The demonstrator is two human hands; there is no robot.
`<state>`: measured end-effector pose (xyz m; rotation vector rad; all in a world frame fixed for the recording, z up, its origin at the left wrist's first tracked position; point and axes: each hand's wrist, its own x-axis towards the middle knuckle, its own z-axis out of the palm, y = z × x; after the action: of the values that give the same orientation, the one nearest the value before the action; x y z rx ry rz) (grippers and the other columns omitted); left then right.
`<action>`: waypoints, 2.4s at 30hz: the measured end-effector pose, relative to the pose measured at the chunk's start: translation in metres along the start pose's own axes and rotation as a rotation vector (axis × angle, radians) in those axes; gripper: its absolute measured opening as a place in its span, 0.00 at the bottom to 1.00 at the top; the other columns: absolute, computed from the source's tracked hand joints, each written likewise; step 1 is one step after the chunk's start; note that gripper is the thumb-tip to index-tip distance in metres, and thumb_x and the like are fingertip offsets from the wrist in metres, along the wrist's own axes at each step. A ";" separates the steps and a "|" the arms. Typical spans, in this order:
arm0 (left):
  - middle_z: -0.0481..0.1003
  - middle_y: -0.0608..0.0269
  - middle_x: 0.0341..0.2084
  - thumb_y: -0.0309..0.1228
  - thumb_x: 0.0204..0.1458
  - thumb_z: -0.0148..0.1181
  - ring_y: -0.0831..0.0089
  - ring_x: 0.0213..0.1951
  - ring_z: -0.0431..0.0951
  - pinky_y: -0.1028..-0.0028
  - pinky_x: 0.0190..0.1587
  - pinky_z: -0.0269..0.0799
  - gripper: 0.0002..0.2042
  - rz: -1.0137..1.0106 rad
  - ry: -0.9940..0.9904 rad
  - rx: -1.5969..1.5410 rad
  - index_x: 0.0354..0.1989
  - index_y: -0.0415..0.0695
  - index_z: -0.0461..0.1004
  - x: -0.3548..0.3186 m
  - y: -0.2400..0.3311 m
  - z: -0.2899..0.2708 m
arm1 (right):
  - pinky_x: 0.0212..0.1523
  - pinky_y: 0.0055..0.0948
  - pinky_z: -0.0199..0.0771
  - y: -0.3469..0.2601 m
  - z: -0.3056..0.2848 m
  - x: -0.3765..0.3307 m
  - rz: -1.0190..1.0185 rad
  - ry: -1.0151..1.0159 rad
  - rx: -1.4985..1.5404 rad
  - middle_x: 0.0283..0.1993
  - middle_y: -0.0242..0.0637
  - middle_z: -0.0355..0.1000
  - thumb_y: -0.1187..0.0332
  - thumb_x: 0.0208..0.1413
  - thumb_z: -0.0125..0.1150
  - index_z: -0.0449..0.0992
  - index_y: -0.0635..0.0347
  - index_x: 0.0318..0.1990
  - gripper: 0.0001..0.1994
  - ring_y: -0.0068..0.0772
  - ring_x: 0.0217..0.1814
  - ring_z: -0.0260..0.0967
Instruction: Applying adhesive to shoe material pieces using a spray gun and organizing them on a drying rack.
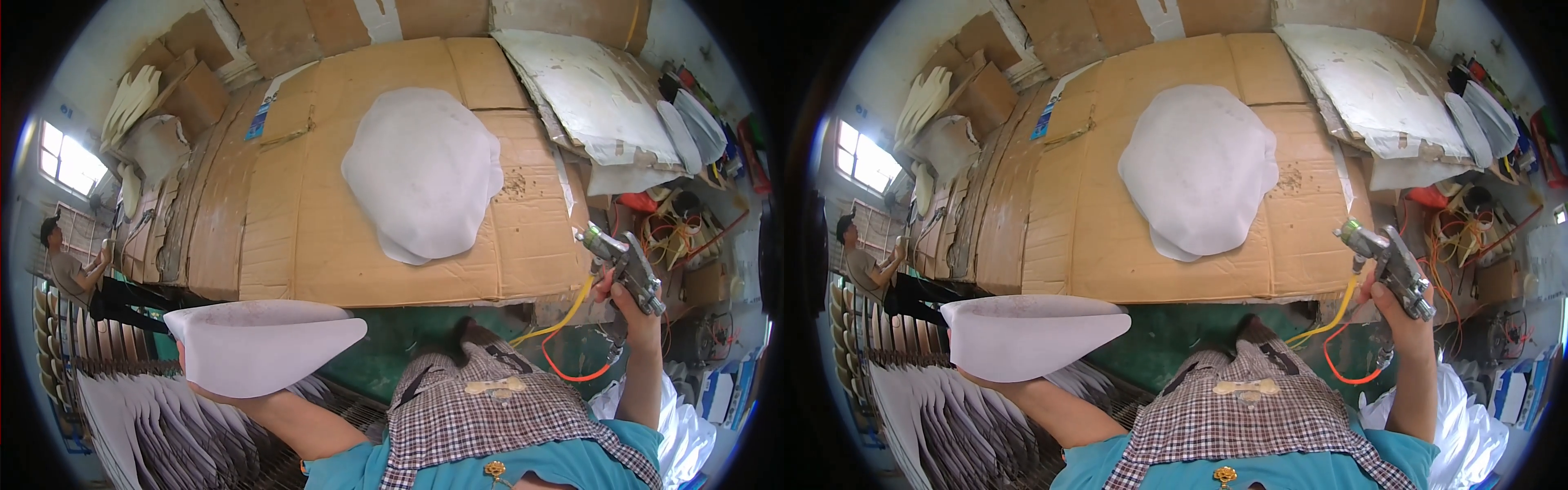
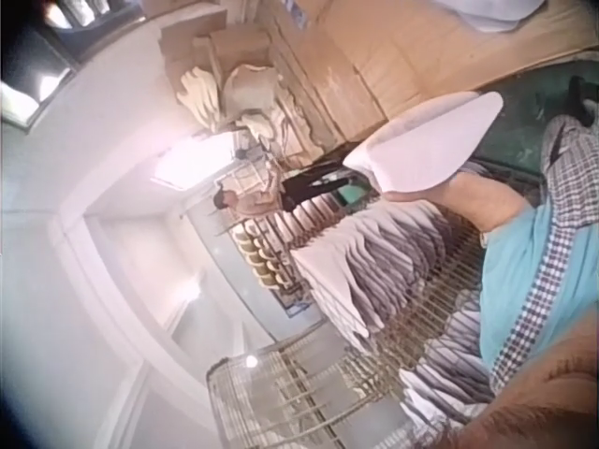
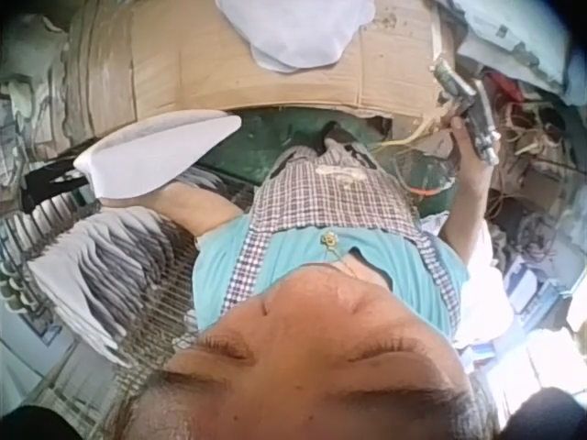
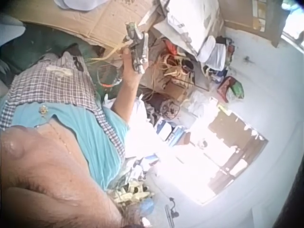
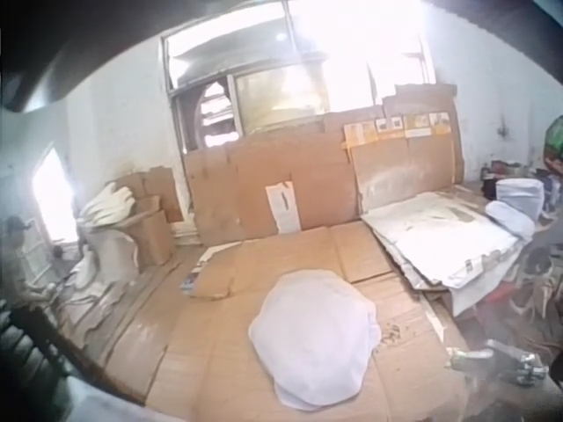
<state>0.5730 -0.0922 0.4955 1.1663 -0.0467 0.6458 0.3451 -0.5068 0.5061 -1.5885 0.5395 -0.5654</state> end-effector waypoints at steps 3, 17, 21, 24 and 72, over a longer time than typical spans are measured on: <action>0.72 0.49 0.38 0.34 0.56 0.35 0.59 0.35 0.75 0.61 0.35 0.73 0.19 0.251 -0.189 0.445 0.44 0.32 0.67 0.007 -0.010 -0.014 | 0.35 0.26 0.70 0.000 -0.020 -0.011 0.041 -0.001 -0.116 0.27 0.34 0.69 0.68 0.45 0.59 0.68 0.66 0.42 0.16 0.26 0.28 0.68; 0.71 0.52 0.39 0.36 0.55 0.36 0.64 0.36 0.74 0.65 0.37 0.73 0.19 -0.073 -0.093 -0.047 0.44 0.33 0.68 0.000 -0.011 0.018 | 0.31 0.24 0.70 0.003 -0.047 -0.041 0.093 -0.116 -0.028 0.29 0.35 0.68 0.71 0.43 0.62 0.61 0.67 0.52 0.27 0.25 0.28 0.67; 0.71 0.52 0.39 0.36 0.55 0.37 0.64 0.36 0.74 0.65 0.37 0.73 0.19 -0.129 -0.156 -0.164 0.45 0.33 0.67 0.000 -0.010 0.018 | 0.31 0.25 0.70 0.005 -0.038 -0.042 0.092 -0.221 0.010 0.31 0.35 0.69 0.73 0.43 0.61 0.61 0.67 0.53 0.27 0.24 0.30 0.68; 0.71 0.52 0.39 0.36 0.55 0.37 0.64 0.35 0.74 0.65 0.37 0.73 0.19 -0.047 -0.084 -0.036 0.45 0.33 0.67 0.002 -0.017 0.013 | 0.32 0.25 0.70 0.005 -0.018 -0.026 0.068 -0.214 0.079 0.30 0.35 0.69 0.73 0.44 0.61 0.61 0.67 0.53 0.26 0.24 0.30 0.68; 0.65 0.50 0.38 0.17 0.43 0.46 0.58 0.36 0.71 0.60 0.41 0.72 0.21 0.250 0.156 -0.217 0.48 0.39 0.55 0.095 0.171 0.079 | 0.29 0.22 0.69 -0.024 0.434 0.151 0.458 -1.442 0.945 0.45 0.33 0.65 0.57 0.55 0.47 0.59 0.54 0.56 0.22 0.29 0.37 0.69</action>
<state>0.5893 -0.0770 0.7053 0.9049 -0.1282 0.9279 0.7401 -0.2706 0.5039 -0.5907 -0.4447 0.6478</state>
